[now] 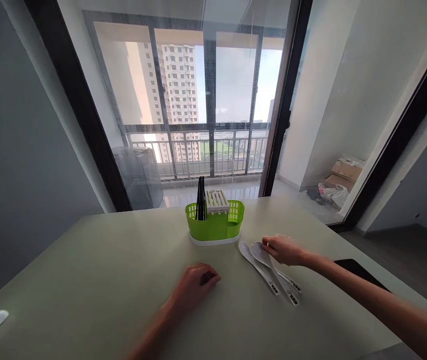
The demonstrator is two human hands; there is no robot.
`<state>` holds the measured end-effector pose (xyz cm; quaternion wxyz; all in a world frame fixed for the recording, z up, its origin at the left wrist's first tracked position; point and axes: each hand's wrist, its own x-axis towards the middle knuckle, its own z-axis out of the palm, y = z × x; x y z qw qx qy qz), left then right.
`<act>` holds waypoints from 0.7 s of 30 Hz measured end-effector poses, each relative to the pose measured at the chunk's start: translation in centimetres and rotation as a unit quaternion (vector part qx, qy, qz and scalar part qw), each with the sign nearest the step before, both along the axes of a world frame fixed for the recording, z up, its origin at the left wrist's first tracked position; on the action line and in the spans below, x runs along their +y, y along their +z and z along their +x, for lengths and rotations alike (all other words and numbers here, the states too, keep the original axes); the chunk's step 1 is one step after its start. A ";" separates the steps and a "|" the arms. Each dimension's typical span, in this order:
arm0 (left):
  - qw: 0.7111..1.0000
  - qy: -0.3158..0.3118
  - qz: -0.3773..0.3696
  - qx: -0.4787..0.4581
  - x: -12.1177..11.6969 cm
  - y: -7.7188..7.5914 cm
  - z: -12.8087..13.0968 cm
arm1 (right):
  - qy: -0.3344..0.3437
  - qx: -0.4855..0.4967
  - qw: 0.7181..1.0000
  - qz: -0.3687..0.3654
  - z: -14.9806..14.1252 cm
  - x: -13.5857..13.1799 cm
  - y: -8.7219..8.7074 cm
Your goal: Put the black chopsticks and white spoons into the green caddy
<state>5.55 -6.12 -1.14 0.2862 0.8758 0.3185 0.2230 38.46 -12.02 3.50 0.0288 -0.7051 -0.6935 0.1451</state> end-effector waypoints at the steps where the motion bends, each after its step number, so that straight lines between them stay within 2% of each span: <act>1: 1.000 0.000 0.001 0.000 0.0 0.0 0.0 | 0.003 0.030 1.000 -0.006 -0.1 -0.1 0.8; 5: 1.000 0.001 0.000 0.005 -0.1 0.2 0.0 | 0.021 0.210 0.977 0.028 -1.1 -0.6 5.4; 8: 1.000 0.002 -0.002 0.004 -0.1 0.2 0.0 | 0.040 0.288 0.955 0.065 -2.7 -0.8 9.1; 11: 1.000 0.008 0.004 0.001 0.0 -0.2 0.0 | 0.064 0.344 0.930 0.112 -4.9 -0.6 11.8; 15: 1.000 0.013 0.003 -0.002 0.1 -0.4 -0.1 | 0.081 0.359 0.912 0.178 -7.9 0.4 14.1; 21: 1.000 0.018 -0.011 -0.001 -0.2 0.1 -0.1 | 0.091 0.326 0.902 0.269 -10.8 3.0 15.9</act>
